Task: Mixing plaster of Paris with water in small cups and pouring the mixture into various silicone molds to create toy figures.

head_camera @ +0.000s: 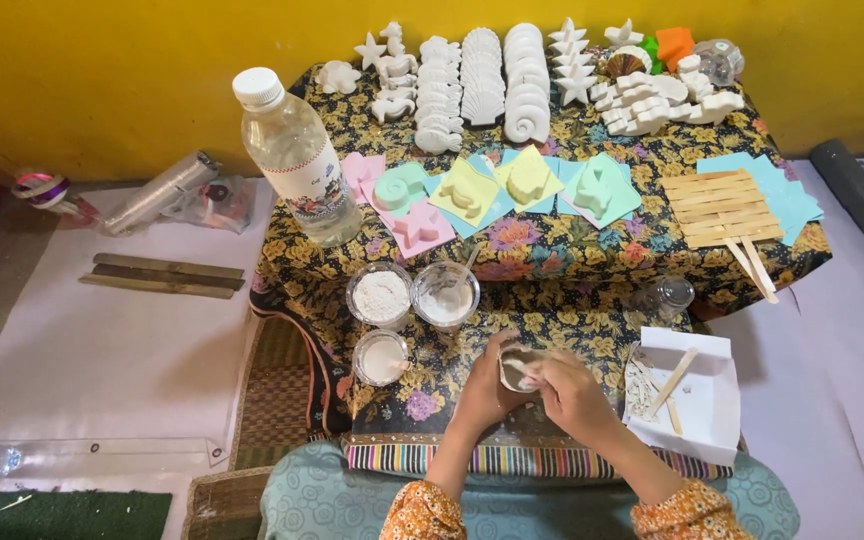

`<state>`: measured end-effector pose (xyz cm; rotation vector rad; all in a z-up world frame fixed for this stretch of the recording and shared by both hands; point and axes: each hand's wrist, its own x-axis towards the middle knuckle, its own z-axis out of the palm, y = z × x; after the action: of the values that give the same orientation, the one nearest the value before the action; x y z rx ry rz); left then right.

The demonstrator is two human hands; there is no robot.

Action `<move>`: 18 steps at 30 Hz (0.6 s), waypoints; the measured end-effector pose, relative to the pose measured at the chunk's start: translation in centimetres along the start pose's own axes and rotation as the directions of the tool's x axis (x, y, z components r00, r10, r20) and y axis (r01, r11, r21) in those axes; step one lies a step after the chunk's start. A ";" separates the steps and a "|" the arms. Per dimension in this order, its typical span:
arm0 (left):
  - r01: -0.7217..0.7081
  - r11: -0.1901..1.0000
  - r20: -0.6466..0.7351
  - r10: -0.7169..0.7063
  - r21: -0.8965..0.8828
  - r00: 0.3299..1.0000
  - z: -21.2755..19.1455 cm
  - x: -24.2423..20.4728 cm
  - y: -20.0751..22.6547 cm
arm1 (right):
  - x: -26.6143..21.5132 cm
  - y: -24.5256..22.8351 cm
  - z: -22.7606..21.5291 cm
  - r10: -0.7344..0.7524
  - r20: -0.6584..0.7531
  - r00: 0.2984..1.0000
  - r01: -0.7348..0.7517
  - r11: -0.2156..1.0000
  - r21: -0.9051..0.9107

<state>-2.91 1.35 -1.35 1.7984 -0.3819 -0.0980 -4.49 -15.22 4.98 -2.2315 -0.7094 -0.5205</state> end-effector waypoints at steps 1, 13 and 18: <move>-0.001 1.000 -0.001 0.001 0.002 1.000 0.1 -0.1 -0.2 | -1.0 1.1 0.1 -0.002 -0.001 1.000 0.002 1.000 0.001; -0.096 0.985 -0.069 0.107 0.145 0.992 0.5 -0.1 -1.0 | -1.4 2.4 -0.7 0.137 0.163 0.977 -0.143 0.989 0.031; 0.004 1.000 -0.014 -0.004 0.002 1.000 -0.2 -0.1 -0.3 | 0.0 2.9 -1.0 -0.031 -0.026 0.999 0.029 0.999 -0.045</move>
<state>-2.90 1.60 -1.61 1.8010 -0.3692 -0.0876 -2.88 -17.66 4.14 -2.2542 -0.7249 -0.5857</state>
